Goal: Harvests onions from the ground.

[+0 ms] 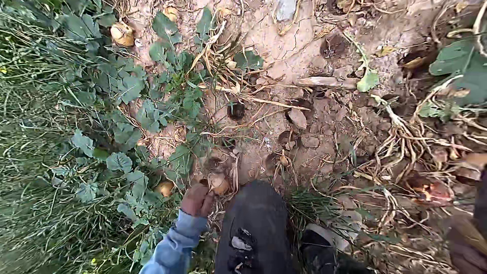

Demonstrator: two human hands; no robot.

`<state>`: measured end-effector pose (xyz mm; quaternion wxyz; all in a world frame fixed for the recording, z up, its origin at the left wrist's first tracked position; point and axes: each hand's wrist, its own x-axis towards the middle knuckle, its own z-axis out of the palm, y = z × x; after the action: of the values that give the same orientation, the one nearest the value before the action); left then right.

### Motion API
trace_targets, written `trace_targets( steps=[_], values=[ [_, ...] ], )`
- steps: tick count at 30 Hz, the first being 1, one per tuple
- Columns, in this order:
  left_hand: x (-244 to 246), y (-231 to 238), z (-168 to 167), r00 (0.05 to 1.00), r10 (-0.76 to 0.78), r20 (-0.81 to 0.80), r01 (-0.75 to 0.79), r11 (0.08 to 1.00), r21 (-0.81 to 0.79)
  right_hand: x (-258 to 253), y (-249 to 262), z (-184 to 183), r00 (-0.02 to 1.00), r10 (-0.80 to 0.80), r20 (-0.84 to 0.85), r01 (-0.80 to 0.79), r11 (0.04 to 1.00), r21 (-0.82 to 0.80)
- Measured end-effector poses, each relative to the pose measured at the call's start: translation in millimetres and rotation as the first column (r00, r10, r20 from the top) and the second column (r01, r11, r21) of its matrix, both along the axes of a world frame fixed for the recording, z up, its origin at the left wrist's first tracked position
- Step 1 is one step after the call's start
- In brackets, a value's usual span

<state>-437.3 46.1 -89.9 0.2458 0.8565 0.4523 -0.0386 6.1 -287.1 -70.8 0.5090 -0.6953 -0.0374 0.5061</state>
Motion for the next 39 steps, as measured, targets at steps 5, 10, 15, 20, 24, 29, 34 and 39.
trace_targets(
  steps=[5, 10, 15, 20, 24, 29, 34, 39],
  values=[
    [112, -64, 77, 0.78, 0.277, 0.561, -0.071, 0.93, -0.36, -31, 95, 14, 0.943, 0.3, -0.14, -0.289, 0.952, 0.098],
    [166, -113, 84, 0.616, 0.576, 0.538, 0.179, 0.562, -0.807, -50, 115, 34, 0.747, 0.516, 0.419, -0.647, 0.712, 0.274],
    [172, -115, 75, 0.703, 0.475, 0.53, 0.195, 0.588, -0.785, -46, 101, 32, 0.578, 0.525, 0.625, -0.708, 0.704, 0.064],
    [169, -98, 66, 0.865, 0.023, 0.502, 0.305, 0.77, -0.561, -55, 95, 29, 0.604, 0.474, 0.641, -0.596, 0.802, -0.031],
    [181, -64, 55, 0.969, -0.106, 0.223, 0.185, 0.911, -0.368, -56, 82, 20, 0.67, 0.438, 0.6, -0.561, 0.828, 0.022],
    [214, -54, 61, 0.946, -0.24, 0.217, 0.269, 0.956, -0.116, -45, 57, 10, 0.654, 0.756, 0.042, -0.732, 0.645, -0.217],
    [236, -119, 94, 0.81, -0.481, 0.335, 0.582, 0.726, -0.365, -77, 24, 9, 0.924, 0.365, 0.115, -0.368, 0.93, 0.011],
    [241, -139, 99, 0.775, -0.503, 0.382, 0.62, 0.493, -0.61, -105, 17, 36, 0.956, -0.13, 0.265, 0.162, 0.981, -0.103]
  ],
)
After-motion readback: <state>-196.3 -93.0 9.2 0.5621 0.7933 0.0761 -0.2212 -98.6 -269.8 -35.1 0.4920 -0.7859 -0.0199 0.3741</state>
